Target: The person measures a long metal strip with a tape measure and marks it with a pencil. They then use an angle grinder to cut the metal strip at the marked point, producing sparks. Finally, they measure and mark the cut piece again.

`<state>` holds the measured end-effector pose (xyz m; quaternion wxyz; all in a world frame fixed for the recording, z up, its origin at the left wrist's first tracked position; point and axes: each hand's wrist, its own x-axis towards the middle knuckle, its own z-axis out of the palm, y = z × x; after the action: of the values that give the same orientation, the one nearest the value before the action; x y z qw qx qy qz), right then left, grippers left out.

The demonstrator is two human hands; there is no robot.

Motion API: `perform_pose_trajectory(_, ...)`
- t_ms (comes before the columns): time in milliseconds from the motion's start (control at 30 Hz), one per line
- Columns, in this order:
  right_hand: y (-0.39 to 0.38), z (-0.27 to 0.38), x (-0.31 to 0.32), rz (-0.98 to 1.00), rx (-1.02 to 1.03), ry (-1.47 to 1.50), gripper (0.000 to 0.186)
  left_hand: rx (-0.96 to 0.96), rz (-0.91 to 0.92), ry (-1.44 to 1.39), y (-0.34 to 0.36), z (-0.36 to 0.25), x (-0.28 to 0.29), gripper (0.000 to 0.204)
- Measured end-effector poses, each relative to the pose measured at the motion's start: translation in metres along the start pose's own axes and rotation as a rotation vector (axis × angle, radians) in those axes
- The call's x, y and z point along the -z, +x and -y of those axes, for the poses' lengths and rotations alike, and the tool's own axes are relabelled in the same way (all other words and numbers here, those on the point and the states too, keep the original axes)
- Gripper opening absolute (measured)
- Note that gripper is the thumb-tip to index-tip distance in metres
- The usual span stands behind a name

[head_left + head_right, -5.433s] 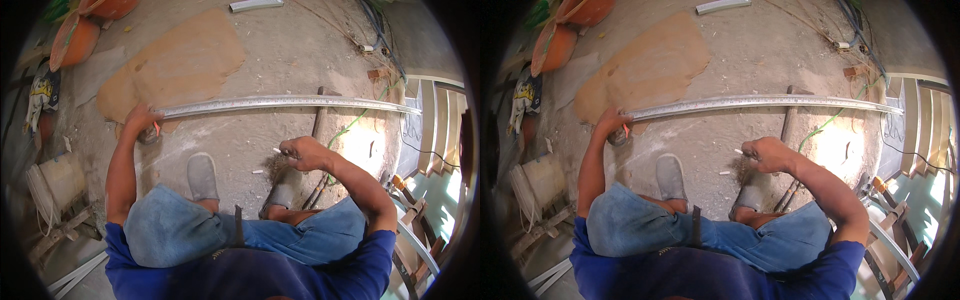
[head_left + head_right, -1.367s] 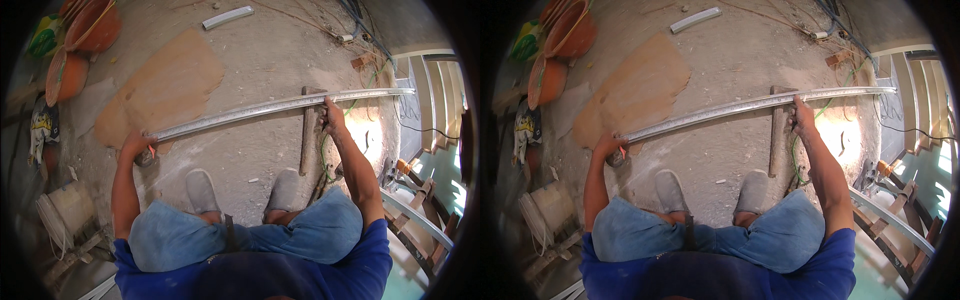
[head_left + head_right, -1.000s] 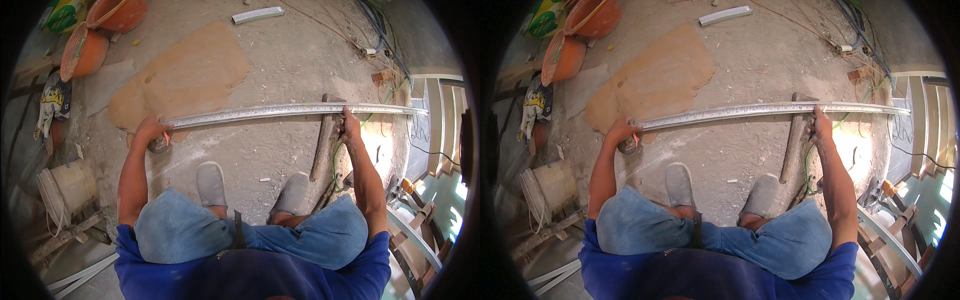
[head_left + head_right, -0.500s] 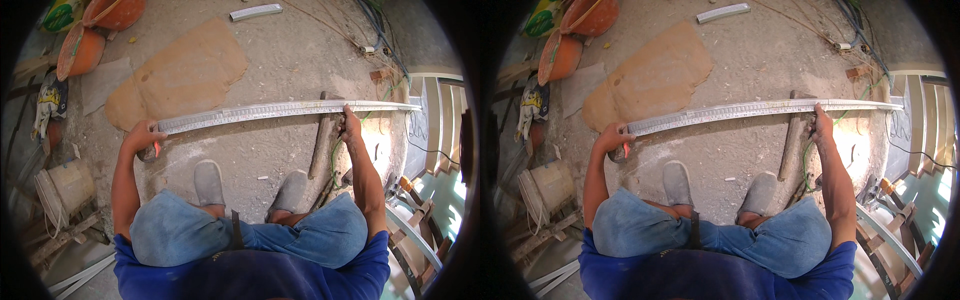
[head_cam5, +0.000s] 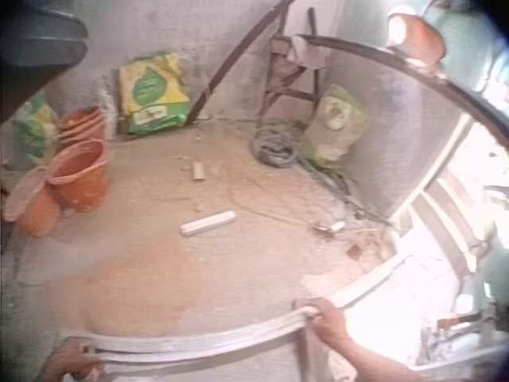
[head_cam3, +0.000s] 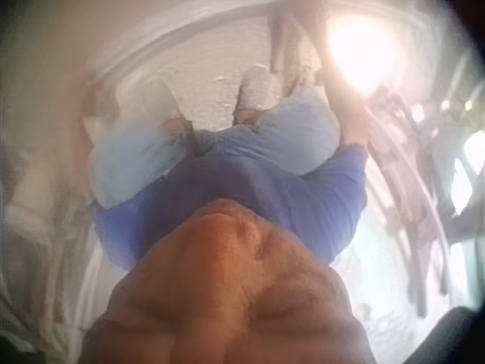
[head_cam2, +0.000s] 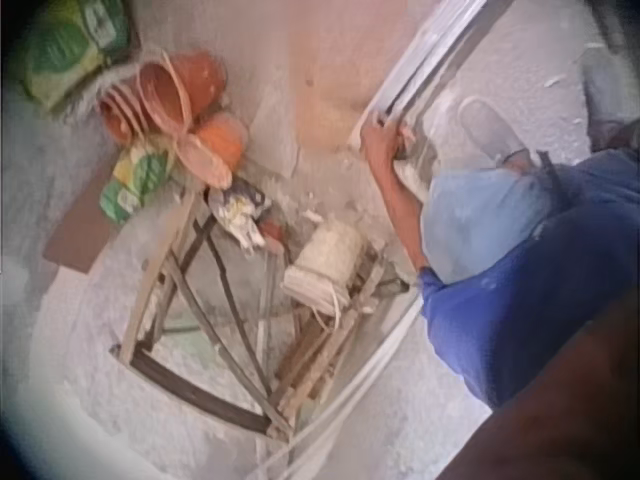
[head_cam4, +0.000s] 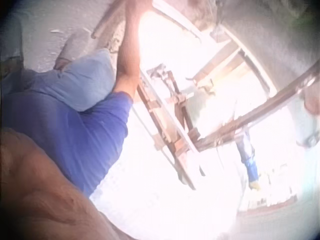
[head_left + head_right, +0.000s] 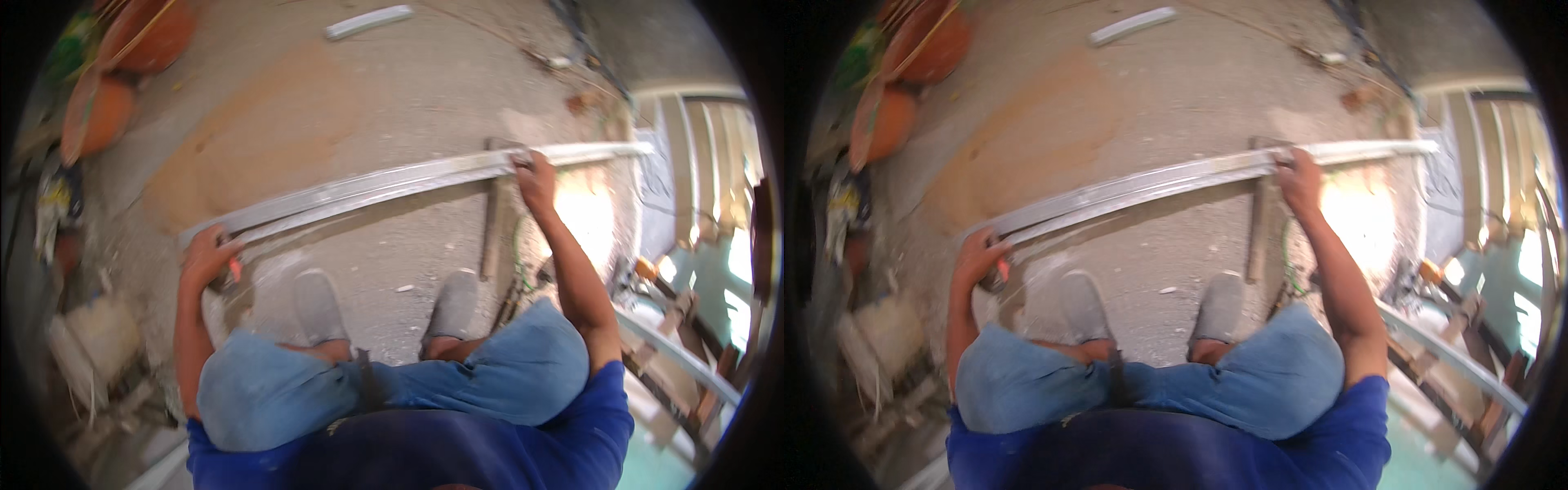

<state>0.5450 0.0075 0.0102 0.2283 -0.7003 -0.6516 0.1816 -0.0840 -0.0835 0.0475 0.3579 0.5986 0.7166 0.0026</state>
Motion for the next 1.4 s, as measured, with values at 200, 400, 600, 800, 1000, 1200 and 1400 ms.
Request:
perform_pose_trajectory(200,0.029,0.077,-0.012,0.495,0.202,-0.303,0.027,-0.035,-0.034,-0.068,0.000,0.037,-0.010,0.034)
perform_pose_trajectory(400,0.033,0.068,-0.013,0.587,0.270,-0.360,0.026,-0.038,0.025,-0.175,0.002,0.018,-0.007,0.028)
perform_pose_trajectory(600,0.040,0.070,-0.019,0.663,0.199,-0.335,0.030,0.067,0.219,-0.264,-0.020,-0.043,0.005,0.022)
perform_pose_trajectory(800,0.049,0.076,-0.016,0.748,0.158,-0.398,0.030,-0.200,0.271,-0.244,-0.016,-0.045,-0.021,0.019)
perform_pose_trajectory(1000,0.058,0.073,-0.017,0.826,0.164,-0.464,0.024,-0.109,0.399,-0.351,-0.024,-0.085,-0.038,0.022)
perform_pose_trajectory(1200,0.062,0.085,-0.005,0.879,0.224,-0.488,0.024,-0.146,0.412,-0.232,-0.025,-0.088,-0.047,0.026)
perform_pose_trajectory(1400,0.077,0.108,0.034,0.629,0.379,-0.480,0.012,-0.068,0.502,-0.161,-0.027,-0.082,-0.046,0.029)
